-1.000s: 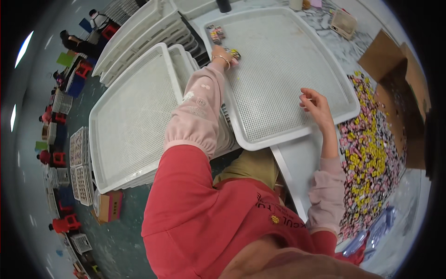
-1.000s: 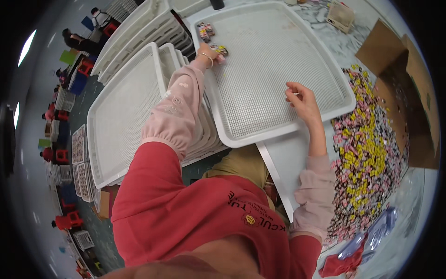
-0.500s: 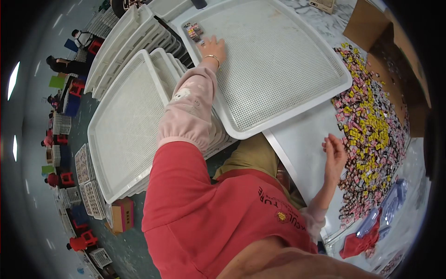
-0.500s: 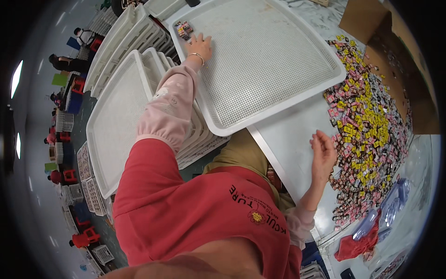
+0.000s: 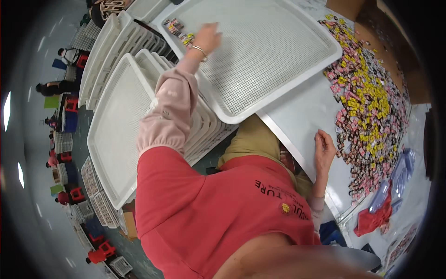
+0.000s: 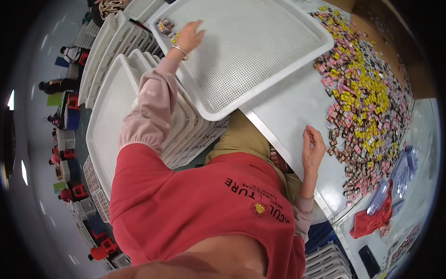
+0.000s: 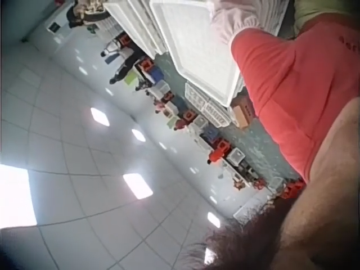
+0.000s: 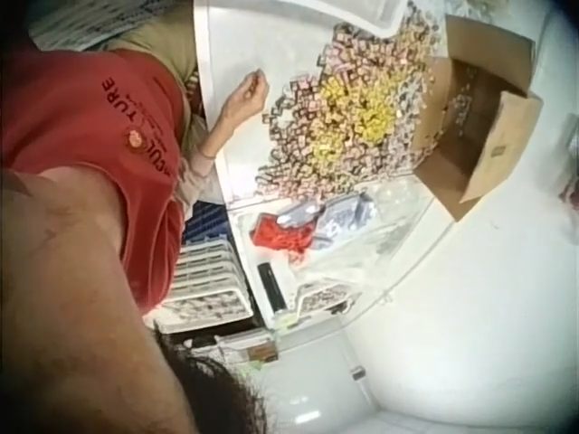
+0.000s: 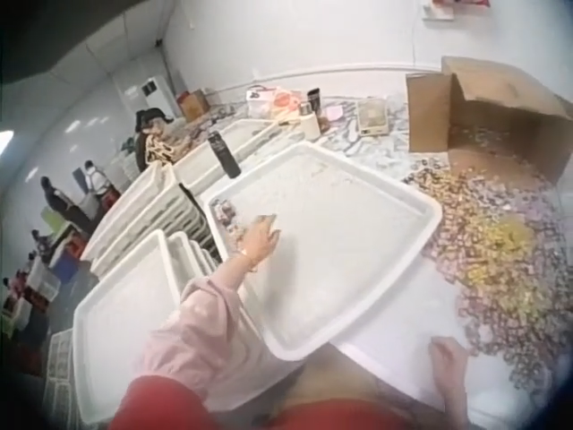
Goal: Picking and sorting small colorful toy figurines from a large pile into a plastic tray.
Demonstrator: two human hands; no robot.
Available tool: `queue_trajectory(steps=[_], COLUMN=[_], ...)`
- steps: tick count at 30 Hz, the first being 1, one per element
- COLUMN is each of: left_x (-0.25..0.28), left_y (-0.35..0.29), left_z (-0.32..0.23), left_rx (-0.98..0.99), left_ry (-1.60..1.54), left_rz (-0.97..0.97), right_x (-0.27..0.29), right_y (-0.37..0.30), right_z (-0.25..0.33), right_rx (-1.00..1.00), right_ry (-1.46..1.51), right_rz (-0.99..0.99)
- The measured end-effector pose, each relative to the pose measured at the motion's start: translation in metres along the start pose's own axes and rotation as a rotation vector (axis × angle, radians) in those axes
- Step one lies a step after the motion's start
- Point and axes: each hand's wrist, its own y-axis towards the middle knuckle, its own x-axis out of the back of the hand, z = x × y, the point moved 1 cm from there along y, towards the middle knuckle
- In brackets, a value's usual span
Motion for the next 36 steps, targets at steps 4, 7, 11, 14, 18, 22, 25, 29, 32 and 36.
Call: queue_trajectory(steps=[4,7,11,14,18,22,25,29,32,36], left_x=[0.017,-0.001,-0.066,-0.100,-0.099,-0.104,-0.106,-0.107,-0.103,-0.103], left_y=[0.017,0.019,-0.011,-0.048,-0.077,-0.074,-0.077,-0.076,-0.073,-0.071], left_z=[-0.161,-0.255,-0.332,-0.371,-0.392,-0.393,-0.392,-0.389,-0.391,-0.374], left_rx=[-0.283,-0.477,-0.738,-0.683,-0.607,-0.512,-0.464,-0.403,-0.381,-0.221], left_ry=[-0.563,-0.714,-0.736,-0.666,-0.725,-0.869,-0.867,-0.868,-0.937,-1.121], left_rz=[0.243,0.472,0.302,0.362,0.130,0.087,0.096,0.034,0.050,0.076], right_x=[-0.001,-0.004,0.043,0.115,0.241,0.301,0.296,0.290,0.310,0.305], right_y=[0.009,0.024,0.020,0.000,-0.039,-0.070,-0.071,-0.068,-0.067,-0.062], right_z=[-0.019,-0.030,0.005,-0.004,-0.055,-0.107,-0.115,-0.119,-0.120,-0.109], right_rx=[0.024,0.140,0.282,0.127,0.010,-0.286,-0.415,-0.330,-0.396,-0.396], right_ry=[0.053,-0.060,-0.241,-0.207,-0.690,-1.105,-1.221,-1.459,-1.309,-1.174], right_rz=[-0.034,-0.054,-0.280,-0.592,-0.948,-0.911,-0.742,-0.518,-0.496,-0.630])
